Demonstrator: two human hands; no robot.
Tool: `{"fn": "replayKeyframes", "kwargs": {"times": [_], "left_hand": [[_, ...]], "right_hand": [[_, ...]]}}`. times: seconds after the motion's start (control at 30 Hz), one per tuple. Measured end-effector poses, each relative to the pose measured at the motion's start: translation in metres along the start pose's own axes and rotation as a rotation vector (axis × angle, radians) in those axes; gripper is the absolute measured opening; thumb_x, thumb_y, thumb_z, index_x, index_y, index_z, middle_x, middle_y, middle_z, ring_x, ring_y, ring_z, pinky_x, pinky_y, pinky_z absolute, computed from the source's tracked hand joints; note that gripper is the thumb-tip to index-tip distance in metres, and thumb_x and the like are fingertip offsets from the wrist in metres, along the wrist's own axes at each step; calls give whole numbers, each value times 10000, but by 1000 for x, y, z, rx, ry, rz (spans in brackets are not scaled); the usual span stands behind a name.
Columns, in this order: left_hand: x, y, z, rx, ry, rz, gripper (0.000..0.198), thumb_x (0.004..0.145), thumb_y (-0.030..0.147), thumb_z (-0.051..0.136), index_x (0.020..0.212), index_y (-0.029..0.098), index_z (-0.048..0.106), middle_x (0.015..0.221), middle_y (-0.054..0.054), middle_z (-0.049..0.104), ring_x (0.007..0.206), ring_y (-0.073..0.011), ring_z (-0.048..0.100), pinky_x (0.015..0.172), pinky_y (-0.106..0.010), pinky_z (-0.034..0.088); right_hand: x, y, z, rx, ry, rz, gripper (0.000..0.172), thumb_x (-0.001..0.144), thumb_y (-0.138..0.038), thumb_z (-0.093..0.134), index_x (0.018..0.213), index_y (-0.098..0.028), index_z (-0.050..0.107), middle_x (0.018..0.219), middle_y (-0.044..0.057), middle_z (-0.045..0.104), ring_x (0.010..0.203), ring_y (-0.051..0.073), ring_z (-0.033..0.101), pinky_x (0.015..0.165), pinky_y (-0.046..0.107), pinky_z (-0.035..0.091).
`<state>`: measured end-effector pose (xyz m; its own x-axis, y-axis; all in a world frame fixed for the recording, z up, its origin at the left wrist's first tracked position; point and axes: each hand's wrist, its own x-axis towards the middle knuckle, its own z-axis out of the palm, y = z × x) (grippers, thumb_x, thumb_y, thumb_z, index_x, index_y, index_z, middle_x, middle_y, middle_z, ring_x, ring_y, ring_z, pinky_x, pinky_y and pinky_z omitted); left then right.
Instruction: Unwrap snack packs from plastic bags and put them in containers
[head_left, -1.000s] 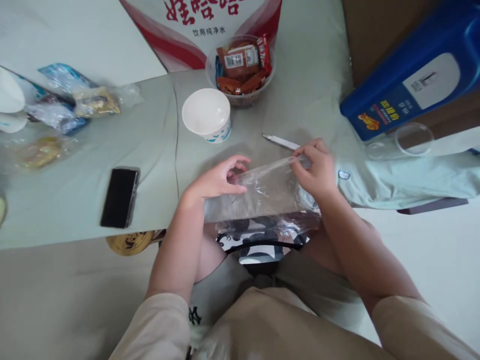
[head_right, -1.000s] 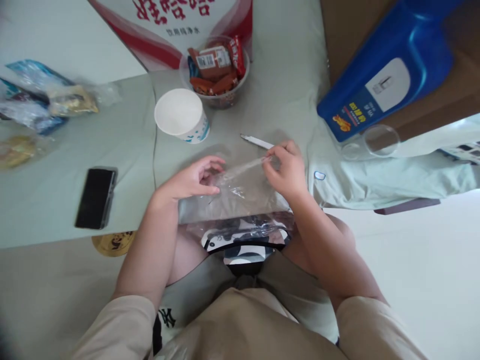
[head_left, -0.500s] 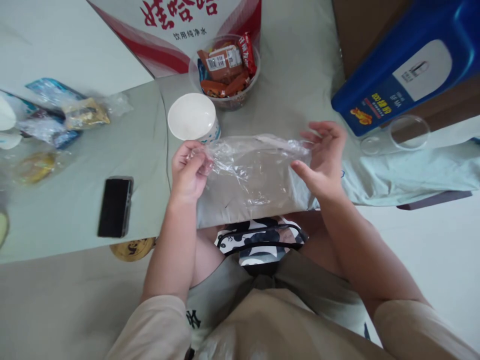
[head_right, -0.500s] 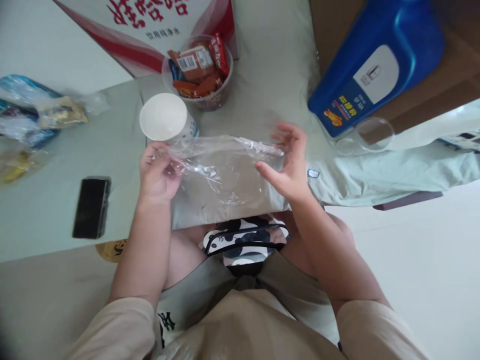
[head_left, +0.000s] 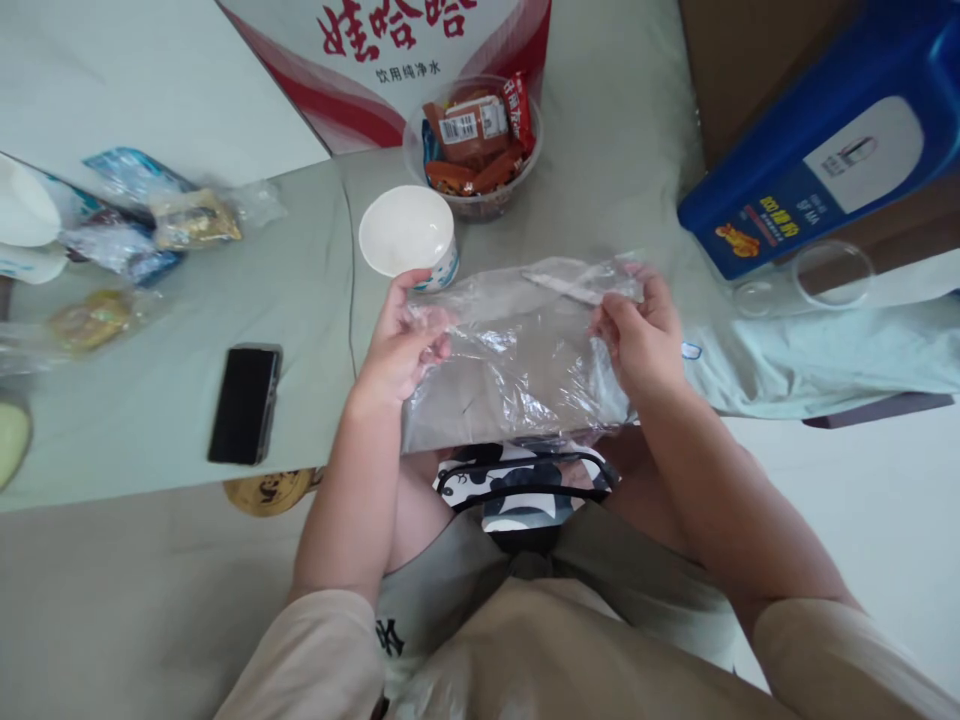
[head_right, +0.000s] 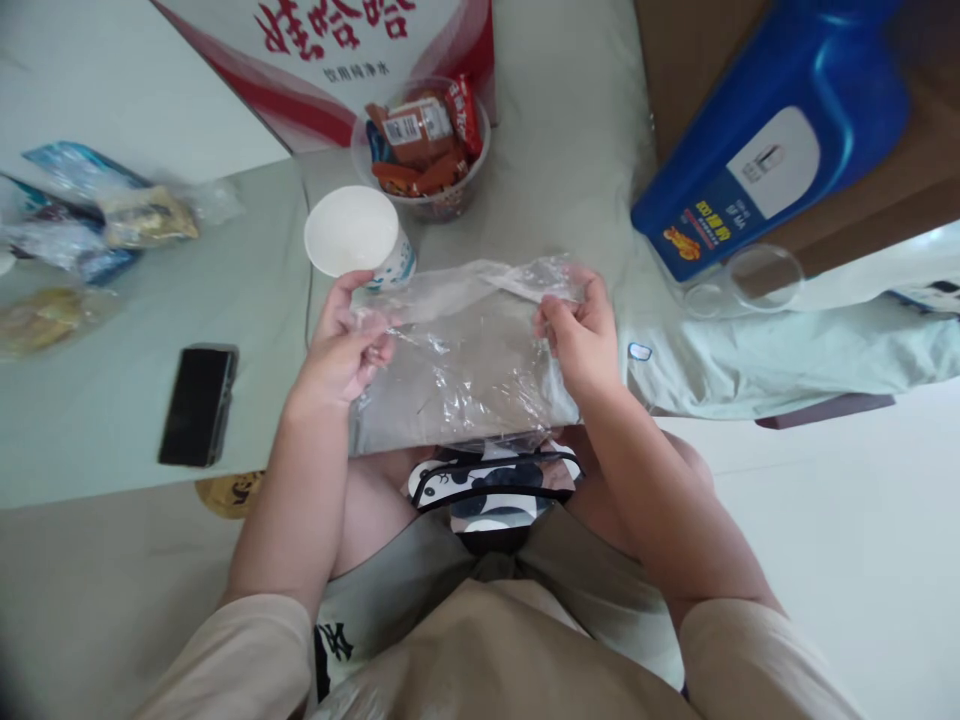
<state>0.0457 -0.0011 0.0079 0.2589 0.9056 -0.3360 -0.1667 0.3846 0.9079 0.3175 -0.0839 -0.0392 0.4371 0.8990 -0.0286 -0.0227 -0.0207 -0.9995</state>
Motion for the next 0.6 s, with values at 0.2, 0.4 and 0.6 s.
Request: {"fn": "replayKeyframes", "kwargs": {"times": [0.2,0.4,0.6], "left_hand": [[9,-1,0,-57,291,48,403,855,563,786,770,217,597,525,47,524,367,-70,439,312,-190,229],[14,-4,-3,-24,374,137,465,915,585,723,695,208,565,543,48,515,431,-77,512,425,-196,424],[10,0,0,7,396,181,397,932,447,725,670,203,555,536,58,472,393,-52,416,363,-184,318]], "right_hand": [[-15,1,7,-19,-83,25,599,933,-560,685,1426,-345,421,864,-20,776,562,152,656,572,310,573],[-8,-4,-4,-48,14,-30,609,991,-497,625,1528,-420,346,842,-37,752,403,113,482,460,308,508],[-14,-18,-10,-22,-148,7,687,946,-521,679,1536,-371,361,835,-24,759,577,168,673,566,325,594]]}}
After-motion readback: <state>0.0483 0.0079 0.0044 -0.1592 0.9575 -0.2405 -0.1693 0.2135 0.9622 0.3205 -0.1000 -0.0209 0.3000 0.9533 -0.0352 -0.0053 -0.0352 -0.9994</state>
